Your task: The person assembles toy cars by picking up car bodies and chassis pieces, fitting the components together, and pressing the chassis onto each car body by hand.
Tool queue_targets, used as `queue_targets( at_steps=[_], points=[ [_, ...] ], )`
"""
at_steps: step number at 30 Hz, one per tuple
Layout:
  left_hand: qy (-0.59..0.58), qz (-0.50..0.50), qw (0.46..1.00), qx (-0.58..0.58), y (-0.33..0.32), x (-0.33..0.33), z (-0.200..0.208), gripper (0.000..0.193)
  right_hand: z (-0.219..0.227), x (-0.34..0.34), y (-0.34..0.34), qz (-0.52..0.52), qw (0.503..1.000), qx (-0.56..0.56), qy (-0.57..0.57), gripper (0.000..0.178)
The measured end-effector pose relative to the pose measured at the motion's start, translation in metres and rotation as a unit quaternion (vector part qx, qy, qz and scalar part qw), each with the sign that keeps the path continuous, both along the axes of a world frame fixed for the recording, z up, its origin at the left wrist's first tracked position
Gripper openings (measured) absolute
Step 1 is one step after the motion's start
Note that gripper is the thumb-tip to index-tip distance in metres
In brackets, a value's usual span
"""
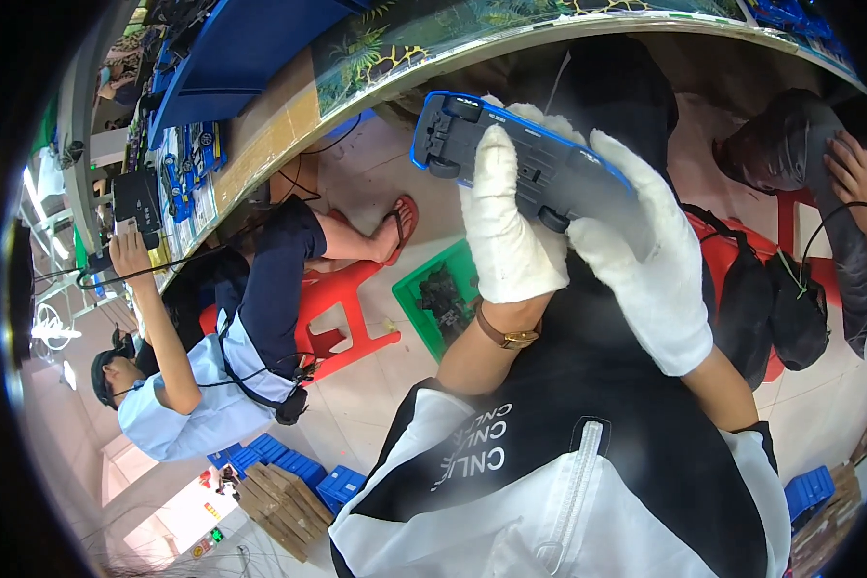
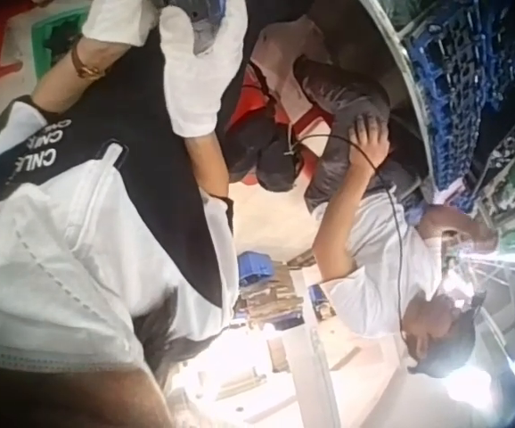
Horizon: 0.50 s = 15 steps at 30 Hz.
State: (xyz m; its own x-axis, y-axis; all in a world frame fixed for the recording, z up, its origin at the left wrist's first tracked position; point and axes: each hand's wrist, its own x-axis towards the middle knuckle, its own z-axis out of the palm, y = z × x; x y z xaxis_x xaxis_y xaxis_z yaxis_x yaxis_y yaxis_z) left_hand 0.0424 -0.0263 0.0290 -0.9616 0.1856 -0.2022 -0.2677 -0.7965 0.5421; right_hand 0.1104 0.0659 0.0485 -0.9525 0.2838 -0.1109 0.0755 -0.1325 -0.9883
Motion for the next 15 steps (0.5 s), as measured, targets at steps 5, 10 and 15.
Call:
queue_targets(
  at_steps=[5, 10, 15],
  points=[
    [-0.014, 0.012, 1.0, -0.018, 0.004, 0.0033, -0.0008, 0.031, -0.0081, -0.0007, 0.0091, -0.009, 0.999, 0.023, -0.024, 0.066],
    [-0.022, 0.006, 1.0, -0.018, 0.0005, -0.0005, -0.0053, 0.028, -0.0102, -0.0015, 0.0026, -0.01, 0.999, 0.04, -0.005, 0.054],
    [-0.013, 0.048, 0.996, -0.08, 0.0064, 0.0033, -0.0051, 0.025, -0.01, -0.003, 0.0011, -0.016, 0.998, -0.041, -0.04, 0.057]
  ],
)
